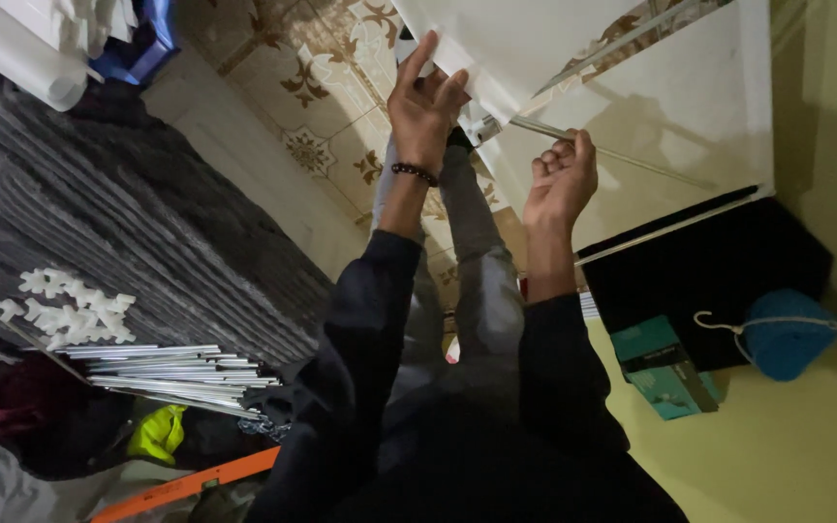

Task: Assembling a white fabric storage organizer or hanging shelf unit by inserting metal support rods and connecting pieces.

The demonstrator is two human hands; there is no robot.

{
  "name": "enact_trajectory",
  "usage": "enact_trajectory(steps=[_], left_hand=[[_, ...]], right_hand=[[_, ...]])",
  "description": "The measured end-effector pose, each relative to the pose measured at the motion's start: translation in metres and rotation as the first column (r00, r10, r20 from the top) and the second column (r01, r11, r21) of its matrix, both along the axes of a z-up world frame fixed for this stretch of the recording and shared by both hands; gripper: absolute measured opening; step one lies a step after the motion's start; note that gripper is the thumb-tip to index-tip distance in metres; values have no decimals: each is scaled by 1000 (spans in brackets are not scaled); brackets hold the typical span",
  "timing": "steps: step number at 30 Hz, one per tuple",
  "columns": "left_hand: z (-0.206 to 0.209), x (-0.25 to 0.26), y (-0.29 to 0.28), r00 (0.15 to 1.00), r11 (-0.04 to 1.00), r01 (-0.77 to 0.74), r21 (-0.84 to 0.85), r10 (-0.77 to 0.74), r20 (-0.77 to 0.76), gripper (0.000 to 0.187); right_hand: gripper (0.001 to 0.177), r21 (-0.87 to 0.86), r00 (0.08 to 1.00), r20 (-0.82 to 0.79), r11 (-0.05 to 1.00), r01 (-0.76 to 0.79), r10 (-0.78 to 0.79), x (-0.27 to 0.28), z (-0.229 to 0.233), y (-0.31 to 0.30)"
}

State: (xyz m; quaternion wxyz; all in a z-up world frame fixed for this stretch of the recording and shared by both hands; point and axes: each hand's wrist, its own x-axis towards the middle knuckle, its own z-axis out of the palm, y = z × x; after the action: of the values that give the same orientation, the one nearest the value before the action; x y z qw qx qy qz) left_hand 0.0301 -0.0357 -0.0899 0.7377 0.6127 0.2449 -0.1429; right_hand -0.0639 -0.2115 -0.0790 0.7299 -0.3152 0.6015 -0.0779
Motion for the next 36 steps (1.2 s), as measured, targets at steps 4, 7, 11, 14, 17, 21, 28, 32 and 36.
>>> enact_trajectory(steps=[4, 7, 11, 14, 17, 21, 28, 32, 36], left_hand=[[-17, -10, -6, 993, 999, -31, -20, 33, 111, 63], [-39, -25, -8, 998, 954, 49, 296, -60, 28, 70], [-43, -30, -12, 988, 973, -54, 223, 19, 155, 66], [-43, -25, -20, 982, 972, -160, 173, 139, 124, 74], [-18, -11, -24, 950, 952, -305, 30, 307, -57, 94], [-50, -22, -15, 919, 913, -392, -109, 393, -15, 91], [-57, -29, -32, 910, 942, -332, -50, 306, -281, 71], [-81, -42, -47, 919, 936, -339, -90, 310, -243, 57], [-101, -46, -51, 938, 928, -319, -194, 280, -203, 45]], right_hand=[[26, 53, 1000, 6, 999, -10, 9, 1, 8, 6], [28, 55, 998, 26, 997, -63, 62, 3, 18, 17], [30, 98, 995, 70, 992, -80, 73, 7, 13, 34], [31, 232, 986, 163, 970, -80, 42, 8, -7, 36], [32, 346, 969, 239, 927, -143, 60, 9, -19, 32], [32, 306, 981, 194, 950, -64, 3, -15, -29, 8], [27, 132, 967, 187, 980, 149, -172, -73, -32, -34], [30, 56, 983, 116, 989, 134, -140, -48, -8, -6], [31, 57, 993, 115, 998, 21, -28, -30, 11, 7]])
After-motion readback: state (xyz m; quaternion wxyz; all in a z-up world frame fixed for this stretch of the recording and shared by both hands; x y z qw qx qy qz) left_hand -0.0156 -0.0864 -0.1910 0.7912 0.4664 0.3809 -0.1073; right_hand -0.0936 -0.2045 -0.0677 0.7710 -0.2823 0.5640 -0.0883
